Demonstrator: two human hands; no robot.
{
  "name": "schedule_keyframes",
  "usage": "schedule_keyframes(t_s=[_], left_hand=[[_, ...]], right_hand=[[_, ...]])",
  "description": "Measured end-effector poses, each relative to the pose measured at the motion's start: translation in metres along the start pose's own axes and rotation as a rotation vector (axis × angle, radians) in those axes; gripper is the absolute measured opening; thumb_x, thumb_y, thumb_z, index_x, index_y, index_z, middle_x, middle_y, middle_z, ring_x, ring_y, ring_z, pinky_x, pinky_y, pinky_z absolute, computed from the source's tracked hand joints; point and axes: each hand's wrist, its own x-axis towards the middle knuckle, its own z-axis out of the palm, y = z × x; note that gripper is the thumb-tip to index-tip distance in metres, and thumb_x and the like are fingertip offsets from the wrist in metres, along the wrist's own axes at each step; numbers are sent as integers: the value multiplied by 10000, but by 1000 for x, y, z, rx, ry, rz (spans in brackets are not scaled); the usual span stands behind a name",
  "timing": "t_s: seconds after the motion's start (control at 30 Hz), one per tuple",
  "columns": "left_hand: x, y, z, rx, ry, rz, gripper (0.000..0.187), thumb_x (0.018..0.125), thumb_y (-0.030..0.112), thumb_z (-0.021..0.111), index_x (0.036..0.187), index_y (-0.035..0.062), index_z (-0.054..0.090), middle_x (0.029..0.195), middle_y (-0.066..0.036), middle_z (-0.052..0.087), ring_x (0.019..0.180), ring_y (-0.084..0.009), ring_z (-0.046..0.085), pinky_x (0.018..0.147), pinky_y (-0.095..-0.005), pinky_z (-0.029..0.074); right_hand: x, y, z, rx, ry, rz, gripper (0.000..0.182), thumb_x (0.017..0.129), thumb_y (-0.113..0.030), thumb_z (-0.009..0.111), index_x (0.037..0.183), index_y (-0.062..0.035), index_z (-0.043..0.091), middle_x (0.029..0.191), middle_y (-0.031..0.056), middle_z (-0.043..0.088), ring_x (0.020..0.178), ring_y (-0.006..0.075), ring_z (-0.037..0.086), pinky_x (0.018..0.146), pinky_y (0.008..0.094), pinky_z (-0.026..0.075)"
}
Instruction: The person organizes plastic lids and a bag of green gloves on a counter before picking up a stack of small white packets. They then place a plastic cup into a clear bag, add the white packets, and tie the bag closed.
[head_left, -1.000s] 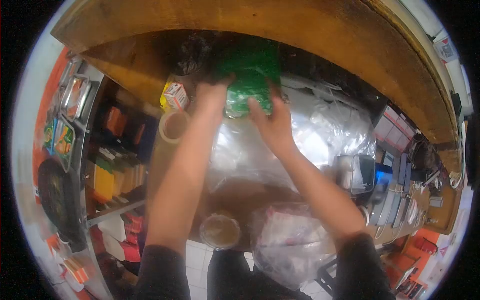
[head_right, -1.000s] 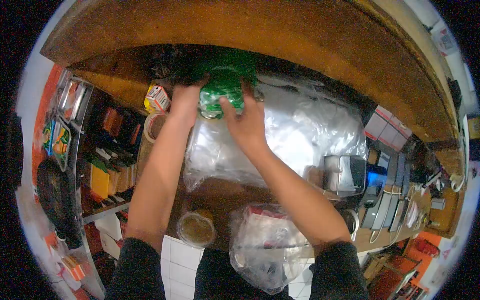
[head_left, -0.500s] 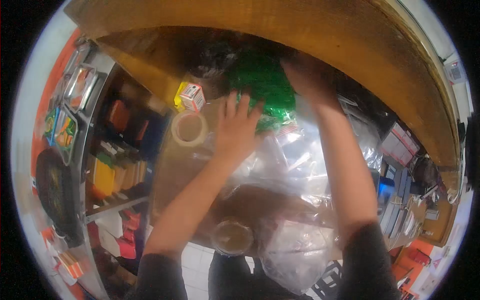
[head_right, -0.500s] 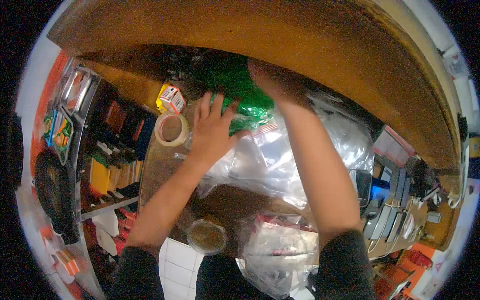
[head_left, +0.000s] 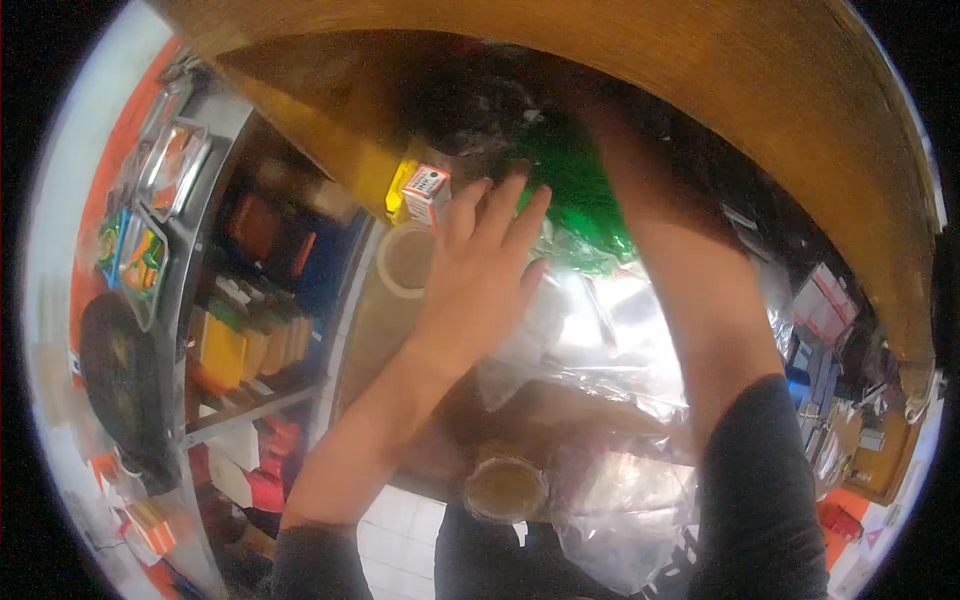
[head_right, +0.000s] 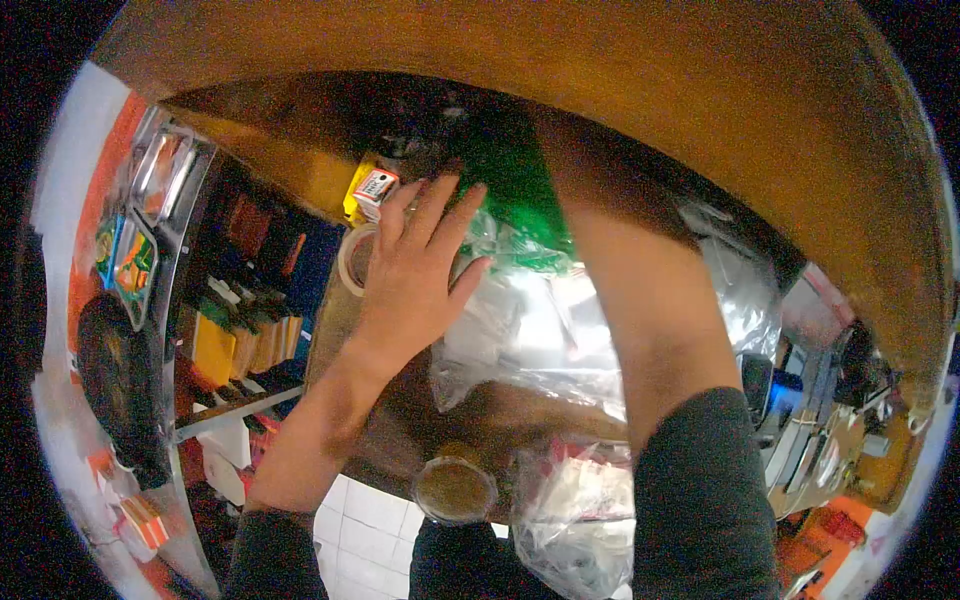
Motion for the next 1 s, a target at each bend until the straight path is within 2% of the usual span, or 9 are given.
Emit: schedule_keyframes(t_s=[0.27, 0.33, 0.47, 0.57, 0.7, 0.77, 0.87, 0.97, 1.0], left_hand=[[12, -17, 8, -9, 134, 44, 471, 778, 166, 725, 1229, 82, 620, 1288, -99, 560, 1172, -356, 472, 985, -485, 423], [14, -17, 10, -53, 209, 58, 384, 765, 124, 696, 1143, 69, 654, 1230, -85, 574, 1121, -340, 487, 933, -482, 438], [17, -16, 18, -87, 261, 35, 379, 751, 115, 680, 1125, 57, 657, 1202, -112, 569, 1113, -341, 483, 945, -491, 434], [19, -15, 21, -59, 291, -26, 388, 749, 131, 692, 1127, 51, 656, 1228, -135, 556, 1145, -352, 472, 974, -499, 426], [15, -15, 17, -41, 296, -47, 429, 752, 141, 716, 1165, 50, 643, 1268, -151, 537, 1208, -378, 446, 1020, -496, 409], [10, -18, 17, -51, 280, -41, 455, 759, 144, 724, 1196, 51, 633, 1289, -154, 529, 1244, -392, 431, 1047, -497, 395], [4, -21, 8, -122, 192, -66, 481, 782, 161, 727, 1239, 54, 618, 1342, -161, 512, 1279, -400, 419, 1080, -502, 374], [-7, -25, -3, -76, 110, -16, 492, 801, 159, 723, 1268, 56, 608, 1443, -156, 465, 1320, -396, 404, 1110, -507, 347], [-13, -23, -12, -73, 82, -14, 478, 804, 147, 722, 1263, 65, 617, 1479, -151, 444, 1330, -391, 405, 1112, -501, 342]], right_hand=[[-56, 16, -81, 262, -38, 18, 313, 903, -250, 569, 1094, -36, 694, 1046, 199, 698, 1032, 383, 641, 923, 458, 483], [-75, 4, -104, 293, -65, 54, 313, 907, -250, 563, 1090, -34, 696, 1042, 201, 699, 1033, 382, 642, 924, 458, 482], [-95, -39, -128, 324, -73, 84, 314, 915, -251, 549, 1082, -32, 701, 1035, 203, 702, 1035, 379, 644, 927, 457, 482], [-85, -72, -116, 292, -28, 29, 316, 921, -251, 540, 1076, -31, 704, 1029, 206, 704, 1036, 377, 645, 930, 456, 481], [-52, -52, -41, 168, 32, -253, 306, 933, -209, 538, 1139, -33, 680, 1110, 187, 685, 1086, 350, 631, 980, 432, 468], [-44, -43, -28, 289, -33, -255, 336, 943, -129, 556, 1264, -56, 623, 1278, 145, 638, 1186, 317, 593, 1037, 412, 453], [-55, -50, -73, 935, -273, -162, 367, 920, -119, 596, 1280, -50, 626, 1302, 119, 635, 1207, 279, 579, 1061, 406, 439], [-72, -38, -107, 1314, -327, 6, 482, 869, -123, 608, 1340, -17, 588, 1337, 114, 609, 1224, 237, 549, 1085, 368, 382], [-81, -19, -119, 1181, -300, 68, 502, 868, -127, 620, 1357, -21, 573, 1351, 113, 600, 1236, 237, 539, 1093, 365, 373]])
